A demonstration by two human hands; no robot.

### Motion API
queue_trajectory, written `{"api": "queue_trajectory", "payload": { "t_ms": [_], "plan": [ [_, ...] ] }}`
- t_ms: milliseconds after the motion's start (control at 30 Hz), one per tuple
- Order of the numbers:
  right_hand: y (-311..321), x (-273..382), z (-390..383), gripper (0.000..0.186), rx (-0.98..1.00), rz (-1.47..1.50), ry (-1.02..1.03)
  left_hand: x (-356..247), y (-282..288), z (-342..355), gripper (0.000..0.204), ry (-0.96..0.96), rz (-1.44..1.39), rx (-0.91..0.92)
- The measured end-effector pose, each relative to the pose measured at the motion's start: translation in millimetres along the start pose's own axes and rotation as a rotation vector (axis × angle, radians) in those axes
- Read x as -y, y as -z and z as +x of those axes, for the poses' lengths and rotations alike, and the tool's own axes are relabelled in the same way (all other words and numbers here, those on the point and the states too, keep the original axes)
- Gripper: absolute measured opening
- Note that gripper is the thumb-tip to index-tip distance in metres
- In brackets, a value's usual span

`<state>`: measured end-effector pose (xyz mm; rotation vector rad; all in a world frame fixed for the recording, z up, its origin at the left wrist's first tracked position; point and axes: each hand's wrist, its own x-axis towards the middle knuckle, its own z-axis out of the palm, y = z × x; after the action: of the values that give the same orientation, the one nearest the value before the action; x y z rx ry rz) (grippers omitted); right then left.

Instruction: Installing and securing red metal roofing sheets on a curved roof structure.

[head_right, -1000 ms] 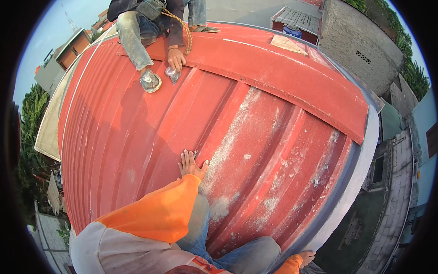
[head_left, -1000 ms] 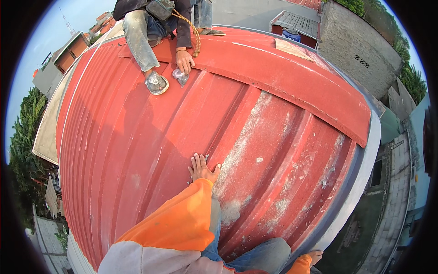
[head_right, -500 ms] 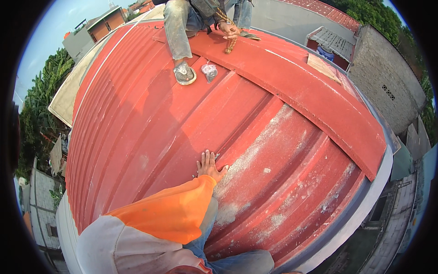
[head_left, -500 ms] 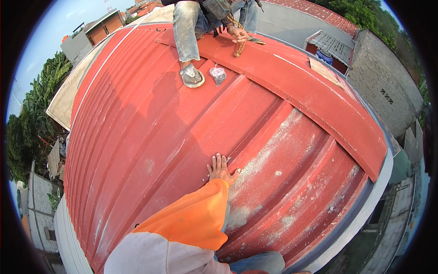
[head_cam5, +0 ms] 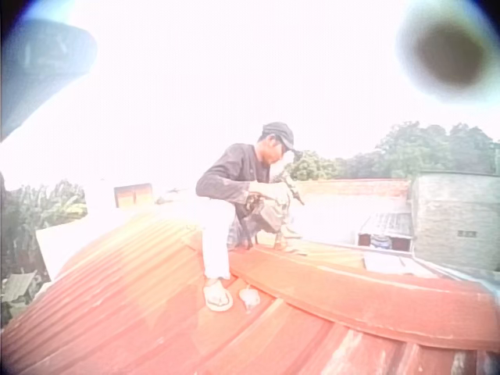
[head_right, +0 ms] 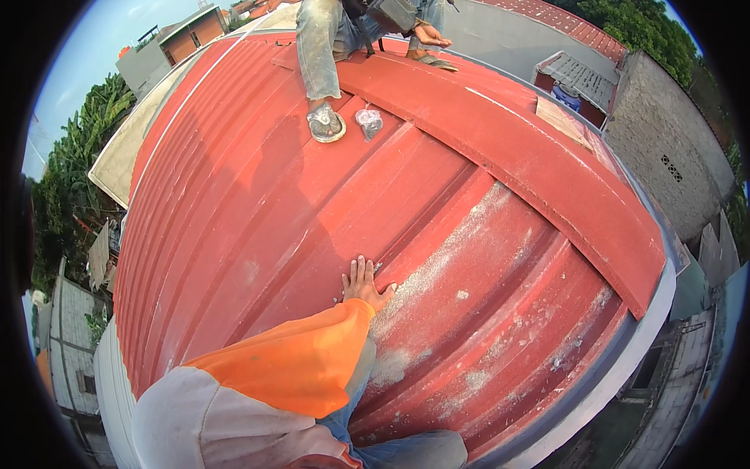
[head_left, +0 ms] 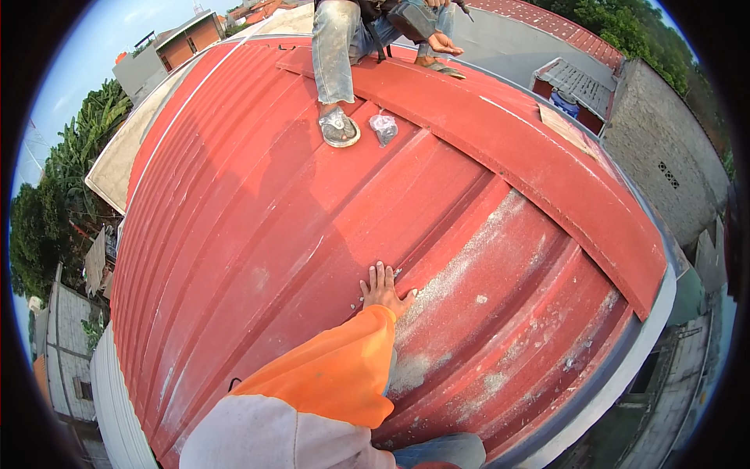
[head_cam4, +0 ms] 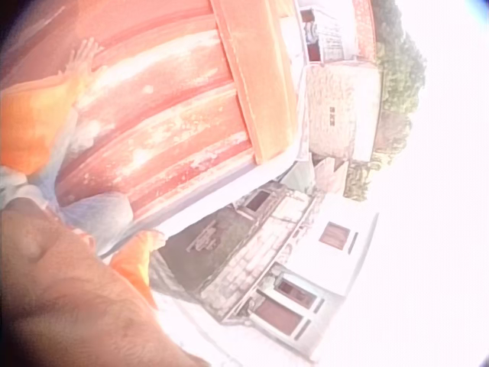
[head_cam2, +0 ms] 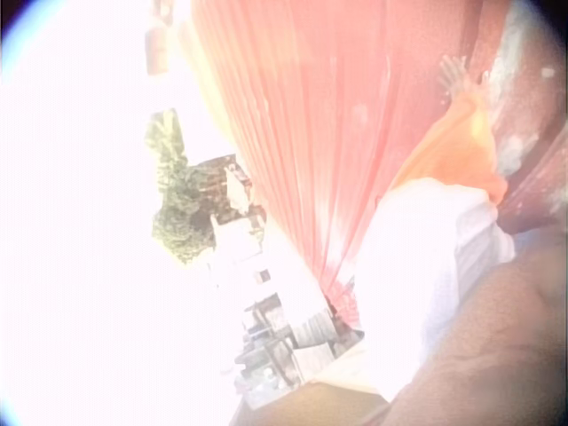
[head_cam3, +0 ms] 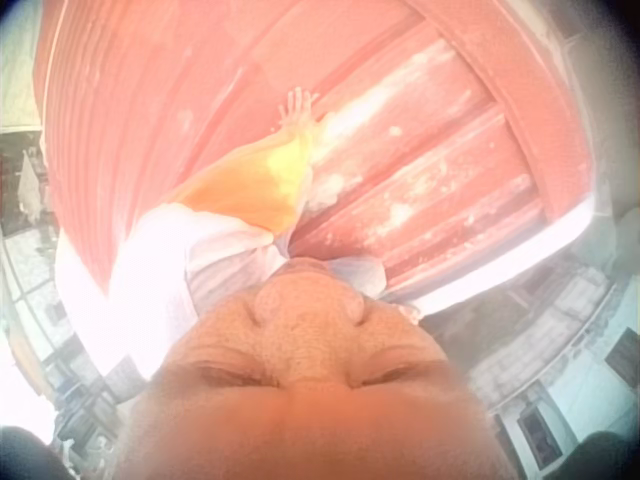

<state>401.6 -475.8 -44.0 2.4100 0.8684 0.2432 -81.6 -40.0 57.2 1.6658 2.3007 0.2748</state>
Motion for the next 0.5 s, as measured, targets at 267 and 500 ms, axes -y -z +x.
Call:
{"api": "queue_trajectory", "payload": {
  "t_ms": [267,500],
  "plan": [
    [29.6,9.5,-9.8,0.05,-0.108,0.176,-0.123,2.8,-3.9,0.0,0.095,0.005,0.016,-0.017],
    [37.5,19.6,7.7,0.052,0.1,0.51,-0.519,-3.1,-3.6,-1.2,0.095,-0.005,0.038,0.003]
  ]
}}
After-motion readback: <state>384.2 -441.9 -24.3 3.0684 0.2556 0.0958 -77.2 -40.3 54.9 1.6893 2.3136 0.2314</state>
